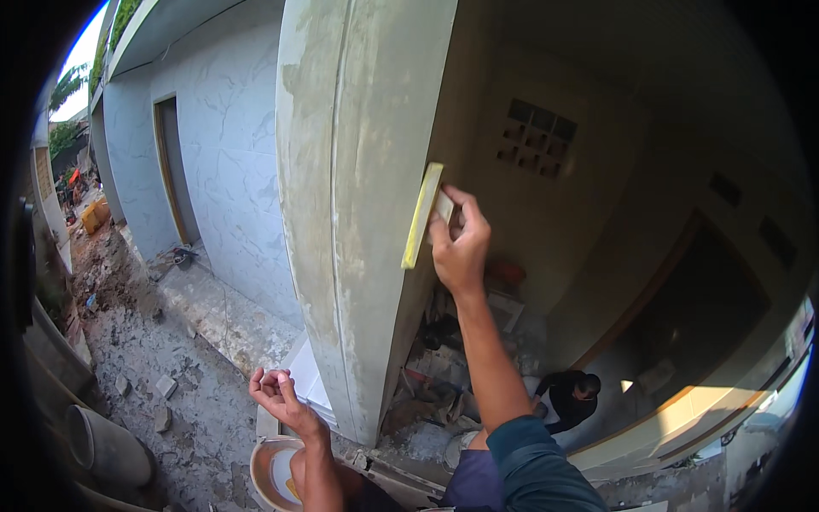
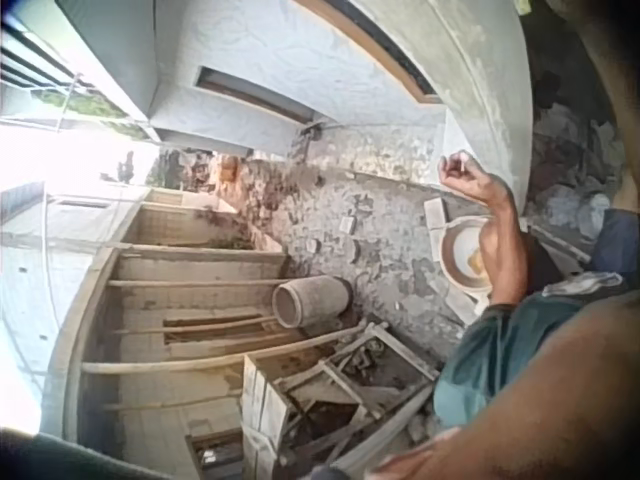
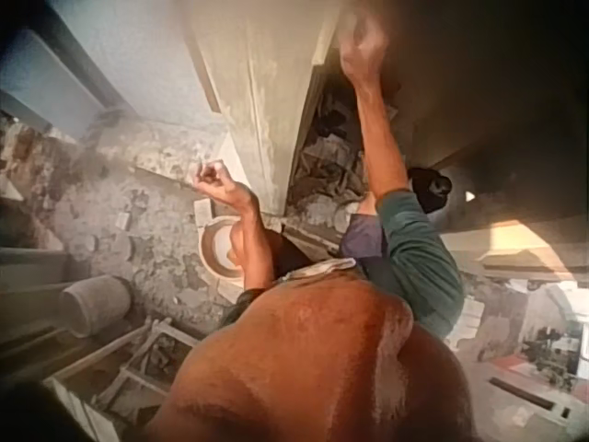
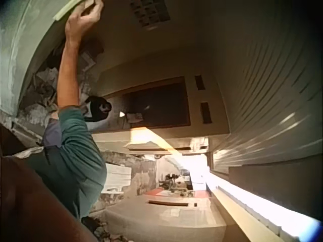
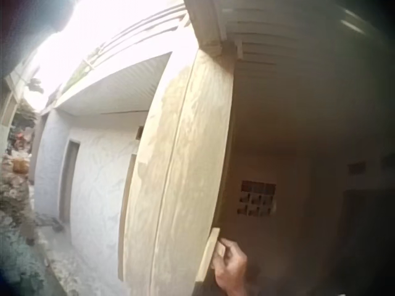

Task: The person wipes a pillar edge with a sponge, applies plaster using a trowel, and dips a foam float into a bucket of water before rubbing down the pillar surface.

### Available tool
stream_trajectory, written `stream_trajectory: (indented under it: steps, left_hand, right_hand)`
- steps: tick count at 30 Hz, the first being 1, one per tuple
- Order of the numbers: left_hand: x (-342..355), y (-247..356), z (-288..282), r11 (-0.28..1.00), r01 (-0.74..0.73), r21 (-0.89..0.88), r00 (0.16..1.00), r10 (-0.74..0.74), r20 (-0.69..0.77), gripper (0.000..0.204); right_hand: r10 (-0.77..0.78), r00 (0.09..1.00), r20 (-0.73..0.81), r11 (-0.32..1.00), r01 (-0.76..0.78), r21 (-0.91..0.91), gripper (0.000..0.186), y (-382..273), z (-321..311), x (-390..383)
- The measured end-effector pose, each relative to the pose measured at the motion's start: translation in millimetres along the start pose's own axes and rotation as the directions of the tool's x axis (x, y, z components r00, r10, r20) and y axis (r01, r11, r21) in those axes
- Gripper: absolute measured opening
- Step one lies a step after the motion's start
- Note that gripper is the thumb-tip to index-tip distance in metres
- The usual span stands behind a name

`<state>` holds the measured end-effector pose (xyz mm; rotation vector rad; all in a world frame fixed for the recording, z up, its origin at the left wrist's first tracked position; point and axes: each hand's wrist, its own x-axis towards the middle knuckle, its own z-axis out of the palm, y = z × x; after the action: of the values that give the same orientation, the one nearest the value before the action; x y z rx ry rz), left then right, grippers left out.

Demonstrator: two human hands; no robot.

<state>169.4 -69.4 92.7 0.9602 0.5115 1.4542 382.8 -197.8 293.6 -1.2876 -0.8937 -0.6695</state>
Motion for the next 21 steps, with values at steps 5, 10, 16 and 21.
stream_trajectory:
  steps: [5, 10, 16, 21]
  left_hand:
    - [-13.0, 6.5, 3.9, 1.000, -0.005, -0.028, 0.999, 0.006, 0.038, 0.037]
    - [-18.1, 14.8, -0.1, 1.000, 0.011, 0.006, 0.999, -0.011, 0.041, 0.040]
    - [-20.6, -2.9, 8.8, 0.996, 0.082, 0.033, 0.996, -0.083, 0.043, 0.038]
    - [-15.1, -6.9, 12.8, 0.993, 0.120, 0.004, 0.992, -0.120, 0.046, 0.037]
  right_hand:
    - [0.613, 0.786, 0.083, 0.790, -0.609, -0.075, 0.038, 100.4, -33.6, -241.6]
    - [0.246, 0.969, -0.035, 0.969, -0.245, 0.033, 0.041, 28.7, -40.8, -104.0]
    - [-0.633, 0.762, 0.137, 0.541, 0.562, -0.626, 0.040, -180.4, -18.1, 176.2]
    - [-0.390, 0.814, 0.430, 0.208, 0.533, -0.820, 0.039, -284.9, 56.1, 246.7]
